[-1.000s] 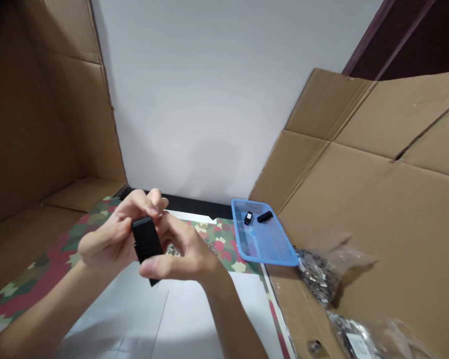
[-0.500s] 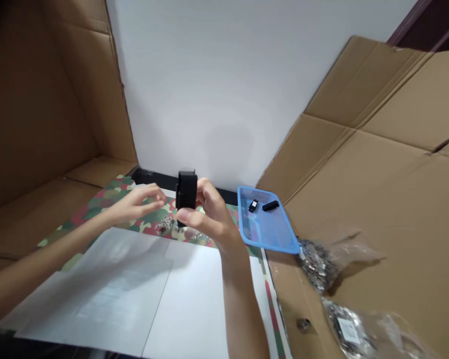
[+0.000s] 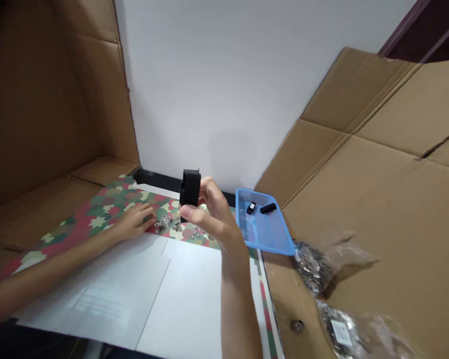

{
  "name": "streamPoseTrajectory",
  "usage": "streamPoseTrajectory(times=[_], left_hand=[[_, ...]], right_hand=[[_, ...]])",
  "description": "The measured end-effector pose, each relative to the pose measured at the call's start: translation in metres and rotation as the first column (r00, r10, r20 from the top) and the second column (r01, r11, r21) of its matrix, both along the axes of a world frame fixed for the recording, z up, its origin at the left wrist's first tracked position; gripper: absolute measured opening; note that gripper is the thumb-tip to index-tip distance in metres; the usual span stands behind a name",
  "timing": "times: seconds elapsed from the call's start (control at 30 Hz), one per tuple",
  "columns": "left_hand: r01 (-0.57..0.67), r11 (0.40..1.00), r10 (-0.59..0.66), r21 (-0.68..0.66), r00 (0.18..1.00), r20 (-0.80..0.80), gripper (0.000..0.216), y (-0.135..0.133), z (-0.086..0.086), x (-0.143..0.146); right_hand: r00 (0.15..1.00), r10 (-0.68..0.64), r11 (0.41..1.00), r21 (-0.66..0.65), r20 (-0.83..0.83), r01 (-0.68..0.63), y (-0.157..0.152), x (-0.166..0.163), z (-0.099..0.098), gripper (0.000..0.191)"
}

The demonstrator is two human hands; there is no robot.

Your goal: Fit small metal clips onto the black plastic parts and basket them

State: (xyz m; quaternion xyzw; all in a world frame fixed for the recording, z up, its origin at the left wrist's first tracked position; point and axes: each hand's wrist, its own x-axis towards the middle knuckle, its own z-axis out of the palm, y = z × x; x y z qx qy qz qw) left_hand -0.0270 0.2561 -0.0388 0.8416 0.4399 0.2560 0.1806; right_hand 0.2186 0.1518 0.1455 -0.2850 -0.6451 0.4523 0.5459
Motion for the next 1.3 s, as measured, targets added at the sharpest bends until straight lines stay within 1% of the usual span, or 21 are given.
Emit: streamPoseTrajectory(times=[0.1,0.17,0.23,0.27,0.3,0.37,0.47,0.53,0.57,0.63,0.67,0.73,0.8,0.87,0.93,1.0,1.13,1.3], left_hand=[[0.022,1.0,-0.022,0.0,0.999,-0.036,0.019,0.0,-0.004,0.003],[0.021,1.0,-0.021,0.004,0.999,-0.025,0.019,0.0,-0.005,0.004],[-0.011,1.0,0.011,0.014,1.0,0.017,0.021,0.0,0.002,0.003],[-0.029,0.999,0.028,0.016,0.999,0.045,0.022,0.0,0.009,0.002],[-0.042,0.999,0.041,0.011,0.996,0.078,0.024,-0.001,0.018,0.001],[-0.041,0.999,0.042,-0.01,0.988,0.151,0.028,-0.005,0.042,0.0],[0.006,0.999,0.004,-0.034,0.963,0.268,0.031,-0.021,0.088,0.01],[0.056,0.997,-0.035,-0.045,0.927,0.374,0.03,-0.036,0.121,0.021],[0.098,0.992,-0.05,-0.073,0.87,0.491,0.027,-0.045,0.135,0.027],[0.208,0.976,-0.117,-0.059,0.736,0.667,0.021,-0.062,0.159,0.04],[0.252,0.967,-0.149,-0.034,0.67,0.727,0.017,-0.07,0.168,0.046],[0.313,0.949,-0.211,0.022,0.583,0.785,0.012,-0.08,0.179,0.056],[0.331,0.941,-0.247,0.067,0.538,0.806,0.007,-0.086,0.183,0.065],[0.328,0.938,-0.276,0.11,0.516,0.811,0.008,-0.088,0.183,0.072],[0.315,0.937,-0.299,0.15,0.506,0.809,0.01,-0.089,0.181,0.076],[0.307,0.937,-0.312,0.17,0.509,0.802,0.01,-0.089,0.178,0.078],[0.308,0.937,-0.315,0.166,0.536,0.784,0.008,-0.088,0.175,0.076],[0.333,0.934,-0.304,0.127,0.554,0.775,0.006,-0.084,0.174,0.074]], right_hand=[[1.0,0.009,1.0,-0.003,-0.003,-0.009,0.0,0.0,0.0,0.015],[1.0,0.017,1.0,-0.015,0.008,-0.017,0.0,0.001,0.0,0.016],[1.0,0.016,1.0,-0.014,0.009,-0.016,0.002,0.003,-0.001,0.017],[1.0,0.022,1.0,0.0,0.006,-0.022,0.003,0.004,-0.002,0.017],[1.0,0.028,0.999,0.02,0.002,-0.028,0.004,0.005,-0.004,0.017],[0.999,0.039,0.998,0.058,-0.017,-0.038,0.007,0.007,-0.008,0.017],[0.997,0.062,0.993,0.105,-0.052,-0.056,0.012,0.009,-0.014,0.02],[0.996,0.067,0.981,0.189,-0.061,-0.054,0.014,0.009,-0.015,0.023],[0.997,0.058,0.968,0.248,-0.054,-0.043,0.014,0.008,-0.014,0.023],[0.999,0.004,0.931,0.364,-0.042,0.011,0.014,0.007,-0.012,0.023],[0.999,-0.035,0.909,0.415,-0.038,0.048,0.013,0.006,-0.011,0.022],[0.99,-0.13,0.856,0.497,-0.054,0.14,0.01,0.003,-0.009,0.023],[0.971,-0.227,0.799,0.555,-0.079,0.232,0.006,0.0,-0.008,0.023],[0.946,-0.308,0.739,0.6,-0.101,0.305,0.003,-0.003,-0.007,0.023],[0.926,-0.363,0.694,0.633,-0.103,0.343,0.001,-0.005,-0.006,0.025],[0.919,-0.385,0.663,0.665,-0.092,0.344,0.0,-0.006,-0.005,0.029],[0.929,-0.368,0.654,0.7,-0.038,0.288,-0.001,-0.005,-0.007,0.043],[0.917,-0.397,0.649,0.722,0.051,0.241,-0.002,-0.001,-0.013,0.052]])
